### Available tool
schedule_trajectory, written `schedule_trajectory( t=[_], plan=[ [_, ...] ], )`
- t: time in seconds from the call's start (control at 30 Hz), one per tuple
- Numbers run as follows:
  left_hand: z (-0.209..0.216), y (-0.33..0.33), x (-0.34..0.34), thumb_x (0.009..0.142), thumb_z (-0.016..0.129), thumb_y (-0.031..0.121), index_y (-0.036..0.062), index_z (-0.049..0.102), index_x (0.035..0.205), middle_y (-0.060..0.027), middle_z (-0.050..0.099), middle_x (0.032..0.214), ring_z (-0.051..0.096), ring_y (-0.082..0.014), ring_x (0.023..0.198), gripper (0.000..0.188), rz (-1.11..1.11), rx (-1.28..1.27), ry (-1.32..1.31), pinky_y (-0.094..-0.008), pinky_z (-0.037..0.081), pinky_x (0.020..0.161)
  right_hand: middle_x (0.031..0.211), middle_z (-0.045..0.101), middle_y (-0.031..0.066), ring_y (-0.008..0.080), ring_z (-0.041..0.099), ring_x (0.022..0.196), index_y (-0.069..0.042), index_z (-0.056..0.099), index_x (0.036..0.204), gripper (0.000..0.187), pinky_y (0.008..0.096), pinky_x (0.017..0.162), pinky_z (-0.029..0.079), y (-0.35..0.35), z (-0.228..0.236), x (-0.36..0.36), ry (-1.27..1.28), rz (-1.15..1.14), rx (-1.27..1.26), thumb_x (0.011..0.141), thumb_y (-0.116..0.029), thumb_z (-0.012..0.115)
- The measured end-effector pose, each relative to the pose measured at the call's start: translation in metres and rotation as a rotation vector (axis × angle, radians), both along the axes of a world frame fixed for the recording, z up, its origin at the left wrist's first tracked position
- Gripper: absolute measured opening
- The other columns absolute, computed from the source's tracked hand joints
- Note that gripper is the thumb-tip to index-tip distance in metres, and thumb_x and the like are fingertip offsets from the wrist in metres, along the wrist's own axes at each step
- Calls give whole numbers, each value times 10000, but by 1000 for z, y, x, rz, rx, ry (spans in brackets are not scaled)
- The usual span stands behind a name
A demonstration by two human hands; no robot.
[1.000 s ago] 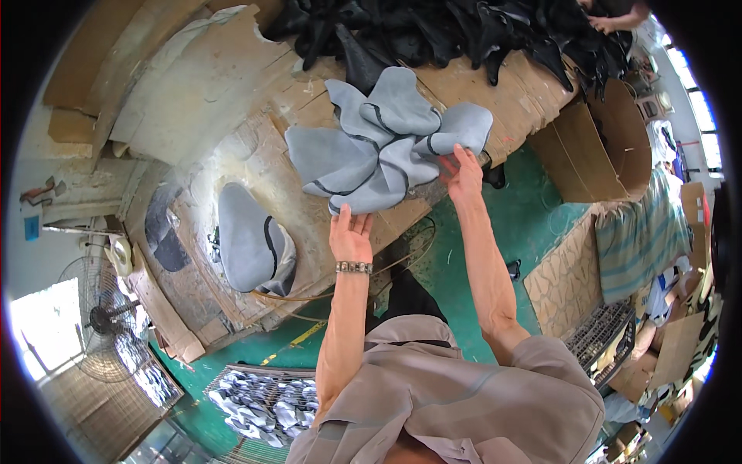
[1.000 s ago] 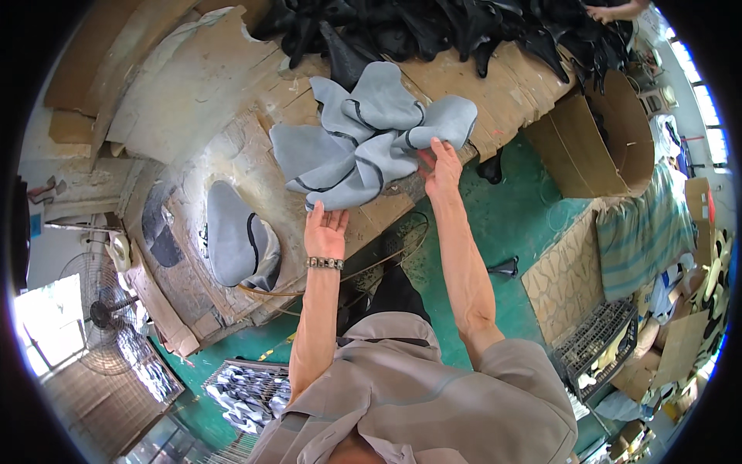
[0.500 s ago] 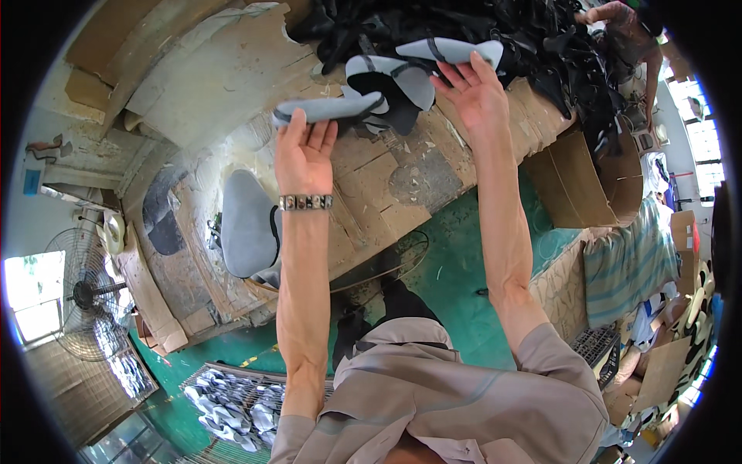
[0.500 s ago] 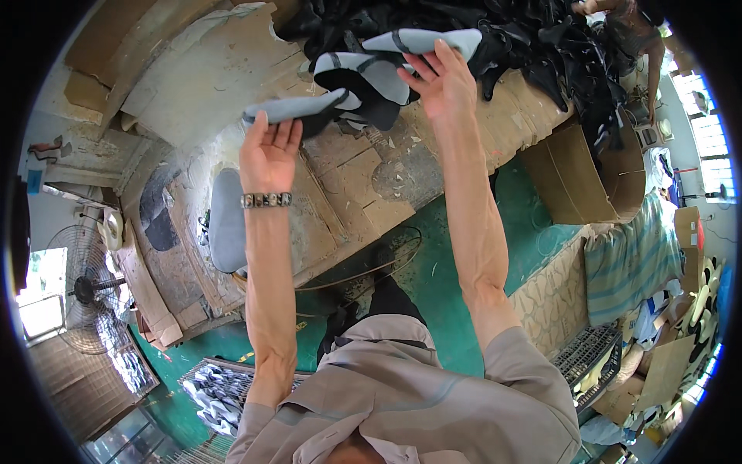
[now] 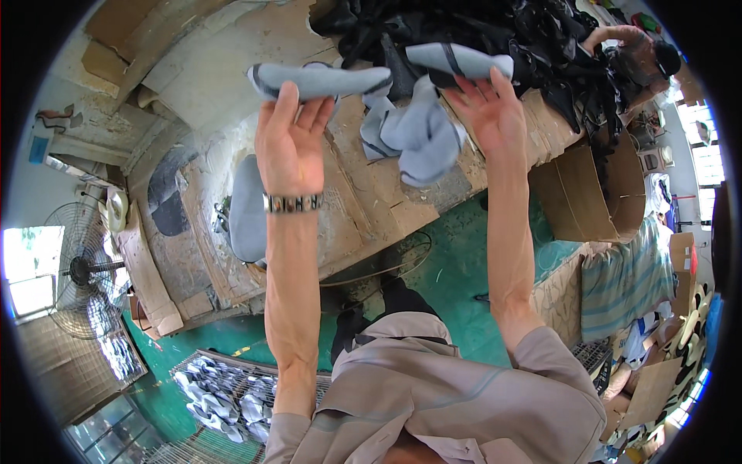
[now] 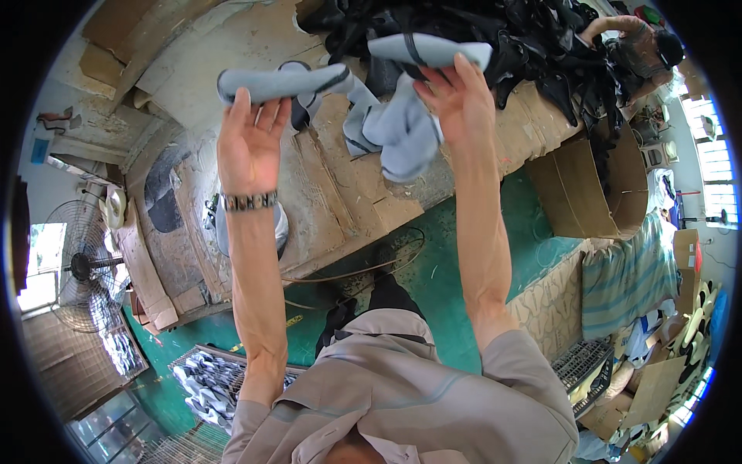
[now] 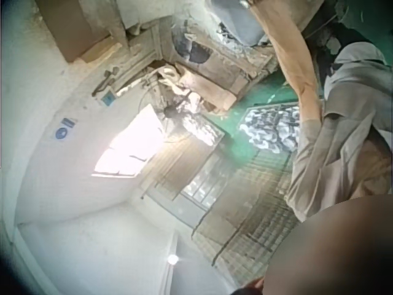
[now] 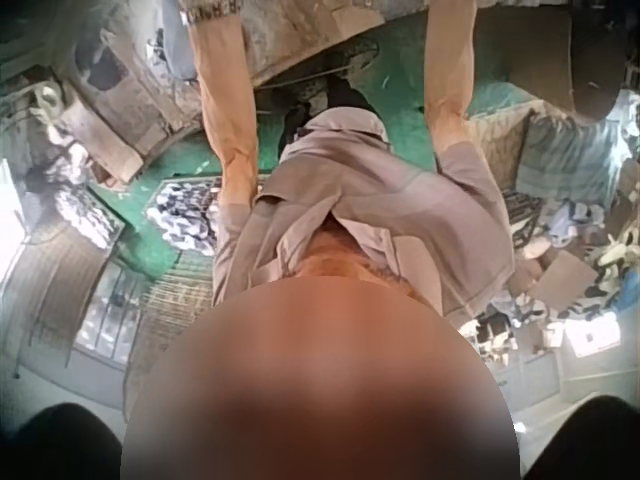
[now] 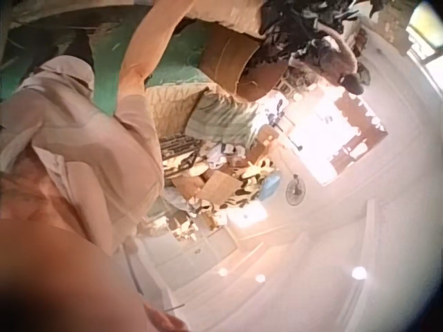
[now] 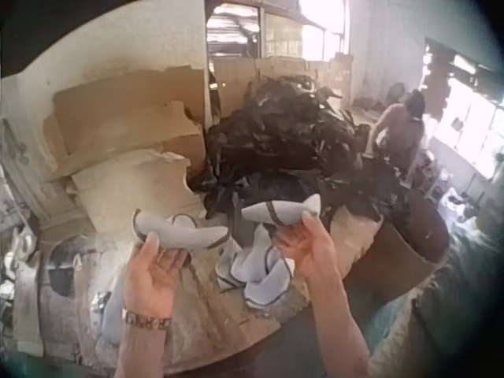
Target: Spraying an adhesive or coating onto grey foam components and arranging them on a wire drying rack.
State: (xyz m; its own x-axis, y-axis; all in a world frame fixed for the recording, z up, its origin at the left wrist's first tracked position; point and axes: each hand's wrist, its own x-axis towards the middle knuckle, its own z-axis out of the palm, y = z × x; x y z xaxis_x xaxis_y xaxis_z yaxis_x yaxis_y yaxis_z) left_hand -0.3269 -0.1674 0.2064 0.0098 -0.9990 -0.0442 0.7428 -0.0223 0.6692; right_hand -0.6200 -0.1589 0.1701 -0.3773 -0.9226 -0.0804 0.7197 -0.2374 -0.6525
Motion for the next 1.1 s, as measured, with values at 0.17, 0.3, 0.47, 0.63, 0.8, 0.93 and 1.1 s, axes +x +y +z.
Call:
schedule_trajectory(
  t=[0.17, 0.3, 0.47, 0.63, 0.8, 0.93, 1.1],
  plan=[
    [-45, 63, 25, 1003, 639, 198, 124, 614, 1201, -55, 697, 1201, 671, -225, 1094, 213, 1, 68, -28, -475, 497, 1030, 1057, 688, 81, 352, 646, 1100, -111, 619, 1077, 137, 636, 1024, 466, 94, -56, -13, -6, -14, 95, 985, -211, 639],
    [-83, 116, 42, 1007, 627, 173, 75, 545, 1313, -57, 667, 1237, 658, -213, 1109, 331, -3, 170, -37, -441, 498, 1011, 1039, 706, 50, 314, 648, 1094, -143, 625, 1086, 126, 638, 1051, 447, 167, -78, -21, 42, -69, 213, 995, -231, 625],
    [-96, 175, 49, 1013, 612, 151, 65, 556, 1300, -71, 671, 1234, 656, -219, 1120, 305, -4, 243, -36, -444, 493, 1023, 995, 677, 32, 265, 662, 1017, -136, 590, 991, 101, 586, 979, 507, 204, -89, -22, 74, -193, 422, 976, -205, 662],
    [-90, 207, 53, 1010, 608, 115, 49, 563, 1290, -80, 672, 1230, 653, -214, 1119, 291, 66, 292, -82, -428, 510, 1004, 1066, 707, 48, 288, 658, 1077, -142, 616, 1056, 86, 631, 1037, 464, 187, -90, -20, 54, -126, 339, 996, -203, 629],
    [-103, 212, 62, 1001, 630, 116, 48, 582, 1276, -65, 674, 1217, 647, -189, 1104, 287, 111, 335, -102, -397, 511, 993, 1009, 694, 61, 265, 684, 985, -110, 575, 974, 74, 604, 1011, 498, 144, -57, -4, 106, -81, 184, 999, -167, 615],
    [-107, 216, 67, 988, 658, 117, 46, 589, 1272, -60, 671, 1208, 642, -176, 1104, 300, 78, 328, -106, -370, 512, 986, 947, 696, 71, 259, 700, 896, -101, 577, 974, 63, 575, 952, 544, 114, -91, 0, 141, -101, 167, 992, -140, 622],
    [-105, 223, 71, 987, 663, 117, 31, 597, 1244, -66, 679, 1178, 644, -176, 1099, 279, 82, 322, -108, -379, 505, 1007, 993, 708, 86, 266, 707, 904, -90, 595, 1118, 202, 535, 892, 567, 107, -213, -48, 217, -203, 441, 974, -212, 666]
  ],
)
